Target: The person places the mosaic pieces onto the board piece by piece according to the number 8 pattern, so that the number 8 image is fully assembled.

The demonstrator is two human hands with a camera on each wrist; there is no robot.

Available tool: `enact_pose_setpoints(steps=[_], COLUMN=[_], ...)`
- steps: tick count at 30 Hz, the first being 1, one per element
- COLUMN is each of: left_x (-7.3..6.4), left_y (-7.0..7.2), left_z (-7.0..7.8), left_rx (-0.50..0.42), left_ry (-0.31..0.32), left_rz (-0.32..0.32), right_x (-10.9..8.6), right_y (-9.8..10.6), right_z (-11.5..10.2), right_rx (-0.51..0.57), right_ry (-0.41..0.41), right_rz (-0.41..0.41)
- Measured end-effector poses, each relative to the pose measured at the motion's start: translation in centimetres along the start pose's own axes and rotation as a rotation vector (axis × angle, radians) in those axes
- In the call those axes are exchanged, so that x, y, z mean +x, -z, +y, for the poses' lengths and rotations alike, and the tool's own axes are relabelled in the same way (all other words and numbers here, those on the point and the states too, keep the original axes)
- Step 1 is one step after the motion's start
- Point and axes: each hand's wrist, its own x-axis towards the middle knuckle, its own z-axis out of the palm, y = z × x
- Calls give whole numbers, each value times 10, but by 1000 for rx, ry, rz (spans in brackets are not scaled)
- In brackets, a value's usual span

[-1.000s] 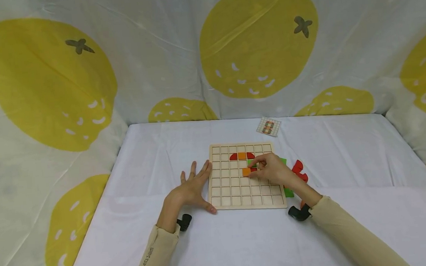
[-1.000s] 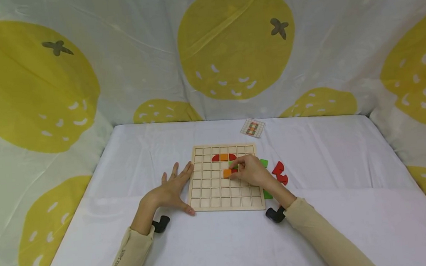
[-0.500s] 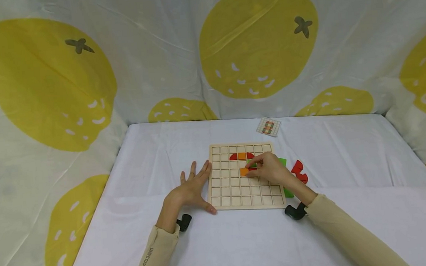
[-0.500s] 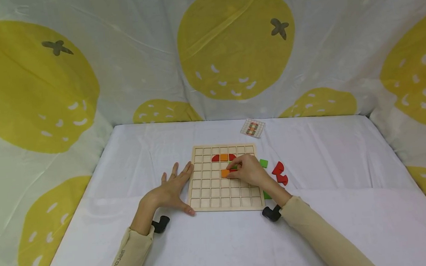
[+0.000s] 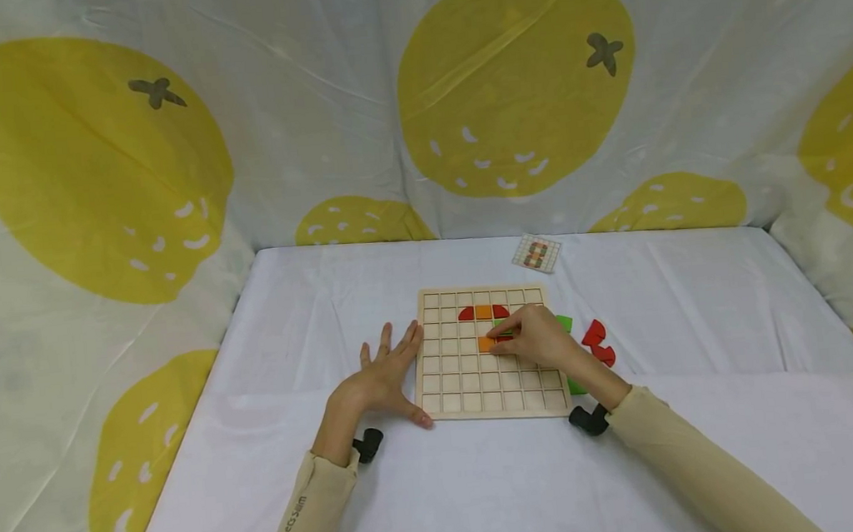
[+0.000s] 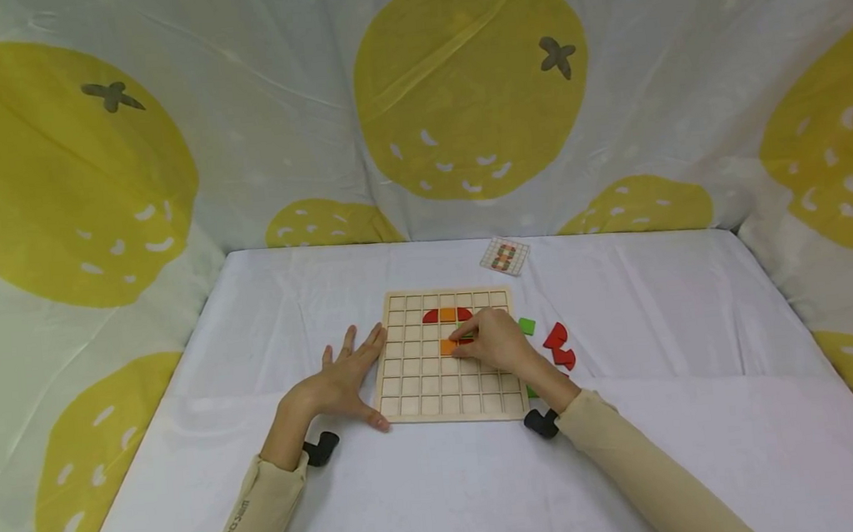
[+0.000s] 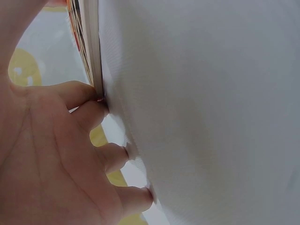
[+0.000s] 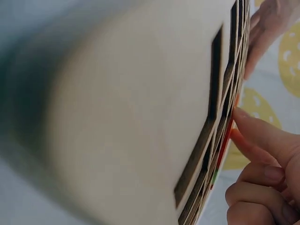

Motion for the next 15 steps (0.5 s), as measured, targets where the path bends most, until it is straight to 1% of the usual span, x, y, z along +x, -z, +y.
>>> enact_pose_setpoints(steps=[3,6,11,15], left_x=[0,1,2,2], left_y=[0,0,0,0], left_z=[0,1,1,1], left_rx=[3,1,-2,4], left_ry=[-1,2,8,15], left_rz=[-2,-7,-10,-13], right_x=[-3,-9,-22,-33], right_y=[3,10,30,47], right_z=[3,10,23,35], right_rx=[25,74,135,125], right_ry=[-17,-48,-95,-136], right_rz=[-4,0,39,75])
